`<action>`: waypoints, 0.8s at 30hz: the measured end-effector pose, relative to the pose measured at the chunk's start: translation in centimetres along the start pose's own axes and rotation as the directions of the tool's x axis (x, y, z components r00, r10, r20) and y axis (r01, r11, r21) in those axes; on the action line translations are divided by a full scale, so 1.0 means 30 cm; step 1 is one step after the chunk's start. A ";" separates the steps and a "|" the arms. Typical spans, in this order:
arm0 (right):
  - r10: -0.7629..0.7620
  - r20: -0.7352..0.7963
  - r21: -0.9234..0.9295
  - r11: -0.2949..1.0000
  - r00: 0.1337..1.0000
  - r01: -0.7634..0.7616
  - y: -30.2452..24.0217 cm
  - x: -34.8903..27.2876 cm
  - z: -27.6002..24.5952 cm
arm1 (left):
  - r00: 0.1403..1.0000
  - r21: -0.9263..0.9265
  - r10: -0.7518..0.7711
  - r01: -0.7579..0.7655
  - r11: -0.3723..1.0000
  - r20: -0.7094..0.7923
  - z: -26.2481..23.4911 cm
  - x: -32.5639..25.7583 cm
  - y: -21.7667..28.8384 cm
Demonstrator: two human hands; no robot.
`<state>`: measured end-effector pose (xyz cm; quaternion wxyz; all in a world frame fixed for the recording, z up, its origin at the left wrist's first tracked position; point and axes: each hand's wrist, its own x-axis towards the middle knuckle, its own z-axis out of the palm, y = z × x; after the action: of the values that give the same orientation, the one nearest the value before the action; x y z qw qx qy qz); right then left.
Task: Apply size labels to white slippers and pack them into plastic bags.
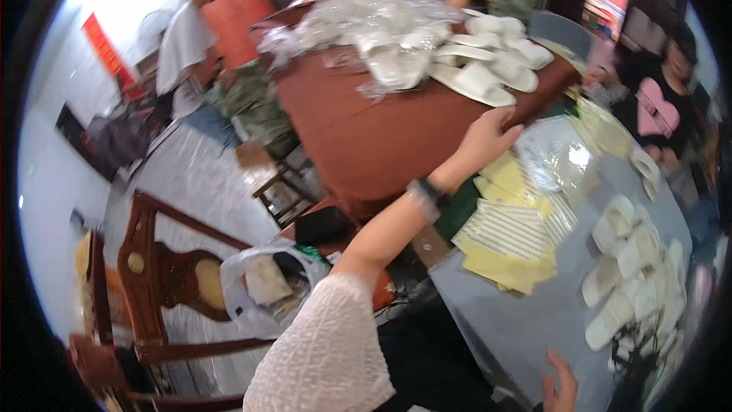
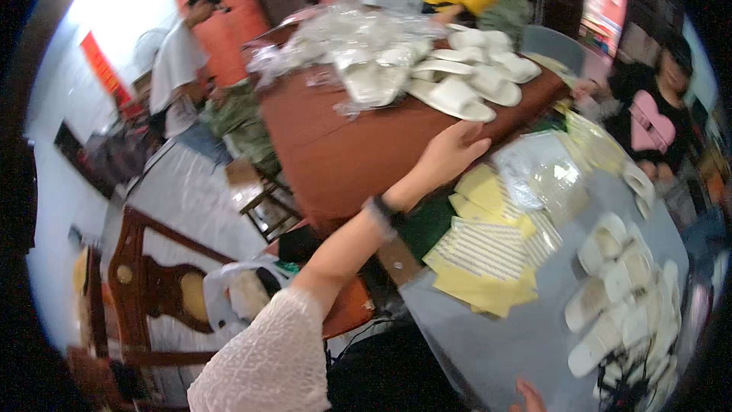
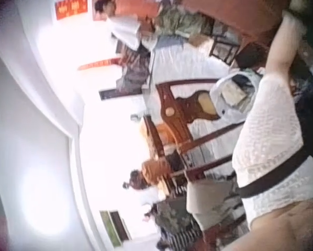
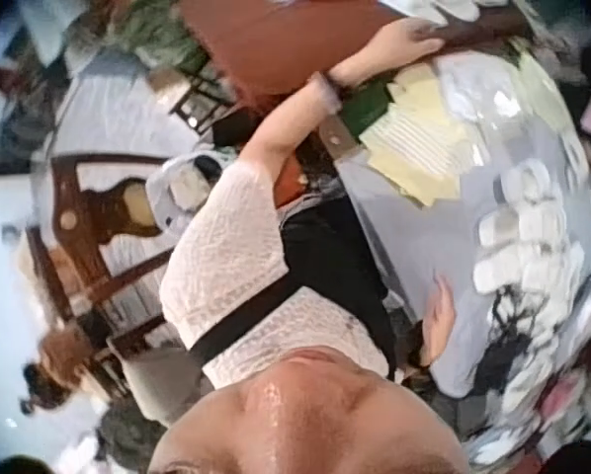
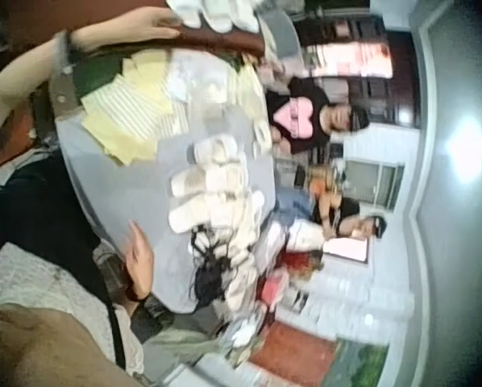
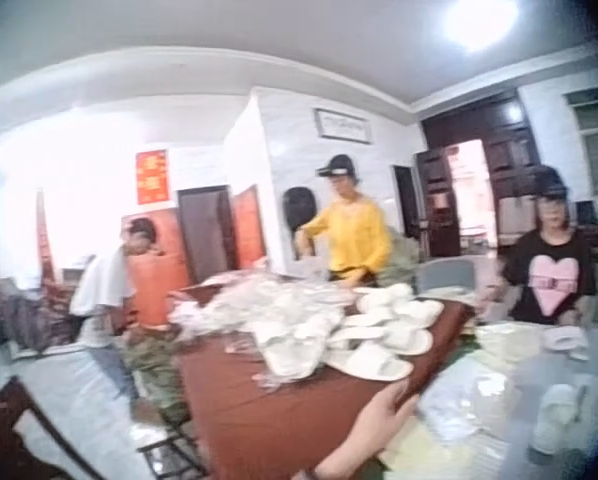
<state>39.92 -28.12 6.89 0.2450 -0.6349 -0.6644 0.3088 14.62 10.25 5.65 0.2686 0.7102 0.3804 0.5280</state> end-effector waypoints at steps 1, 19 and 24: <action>0.093 0.021 0.003 0.996 0.995 -0.093 0.031 0.005 0.017 | 0.996 0.177 -0.029 0.043 0.983 -0.081 -0.012 0.079 -0.078; 0.318 0.120 0.439 0.833 0.941 -0.337 0.159 0.110 0.156 | 0.948 0.540 -0.316 0.285 0.792 -0.038 -0.099 0.399 -0.568; 0.277 0.228 0.440 0.826 0.933 -0.353 0.219 0.154 0.234 | 0.952 0.438 -0.062 -0.080 0.895 0.301 -0.174 0.273 -0.567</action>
<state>39.09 -24.21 -3.01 0.2860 -0.6308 -0.4711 0.5462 6.53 26.55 -1.65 0.1524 0.8278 0.4411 0.3112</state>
